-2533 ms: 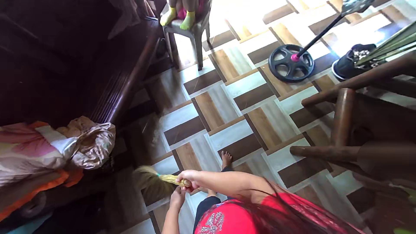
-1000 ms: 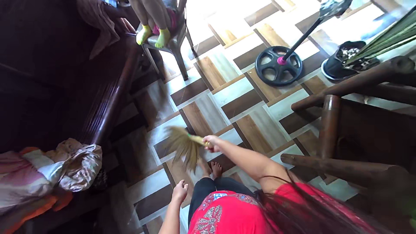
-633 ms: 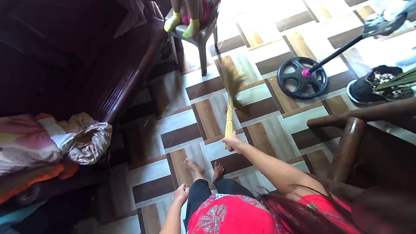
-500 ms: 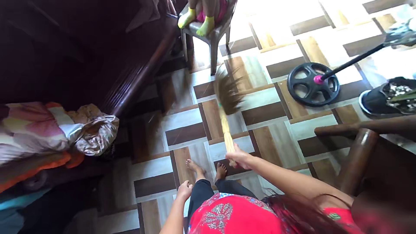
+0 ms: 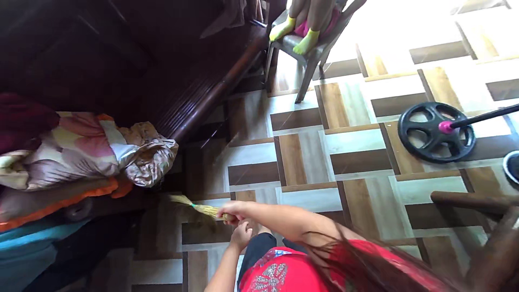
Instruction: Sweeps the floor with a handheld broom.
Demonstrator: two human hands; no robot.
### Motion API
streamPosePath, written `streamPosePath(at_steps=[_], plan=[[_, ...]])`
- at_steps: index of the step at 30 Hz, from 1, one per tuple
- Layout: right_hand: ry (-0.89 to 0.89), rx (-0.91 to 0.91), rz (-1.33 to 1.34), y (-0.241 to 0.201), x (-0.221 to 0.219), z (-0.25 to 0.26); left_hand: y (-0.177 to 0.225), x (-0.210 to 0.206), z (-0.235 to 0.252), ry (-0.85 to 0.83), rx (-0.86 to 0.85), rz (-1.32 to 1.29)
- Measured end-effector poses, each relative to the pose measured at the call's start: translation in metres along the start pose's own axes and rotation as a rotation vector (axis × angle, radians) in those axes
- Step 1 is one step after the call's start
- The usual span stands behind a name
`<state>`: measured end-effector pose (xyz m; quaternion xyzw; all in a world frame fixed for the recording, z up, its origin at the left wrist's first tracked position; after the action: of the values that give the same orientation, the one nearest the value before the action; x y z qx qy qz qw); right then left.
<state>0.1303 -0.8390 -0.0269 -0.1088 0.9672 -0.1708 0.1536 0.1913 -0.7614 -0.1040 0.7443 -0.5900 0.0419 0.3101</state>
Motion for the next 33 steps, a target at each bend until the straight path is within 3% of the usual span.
streamPosePath(at_steps=[3,5,11,17,21,24,28,30,33], plan=[[0.101,0.052,0.020,-0.054,0.003,0.045,-0.045,0.023,-0.001,0.020,0.101,-0.023],[0.190,0.079,0.147,-0.082,0.027,0.063,-0.083,0.031,-0.007,0.046,0.205,-0.066],[0.496,0.221,0.472,-0.111,0.157,0.082,-0.178,0.032,-0.026,0.063,0.461,-0.178],[0.832,0.226,0.569,-0.076,0.284,0.049,-0.167,0.037,0.002,0.012,0.417,-0.126],[0.999,0.232,0.424,-0.048,0.299,0.023,-0.115,0.051,0.030,-0.028,0.291,-0.082],[0.933,0.229,0.295,-0.019,0.266,0.007,-0.077,0.057,0.044,-0.047,0.218,-0.096],[0.592,0.214,0.212,0.027,0.199,-0.033,-0.050,0.060,0.052,-0.067,0.179,-0.126],[0.340,0.065,0.253,0.045,0.169,-0.055,-0.052,0.059,0.055,-0.071,0.207,-0.125],[0.040,-0.155,0.368,0.038,0.145,-0.064,-0.066,0.059,0.059,-0.078,0.302,-0.079]])
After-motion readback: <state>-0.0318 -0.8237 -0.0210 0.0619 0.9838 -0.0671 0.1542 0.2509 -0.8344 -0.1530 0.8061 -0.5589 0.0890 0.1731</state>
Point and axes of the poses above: each hand's wrist, its own z-axis towards the middle knuckle, its own x-axis out of the back of the hand, y = z × x, the point moved 7 cm from there along z, towards the middle knuckle, and after that the axes turned 8 degrees about y, right-handed, at the moved point
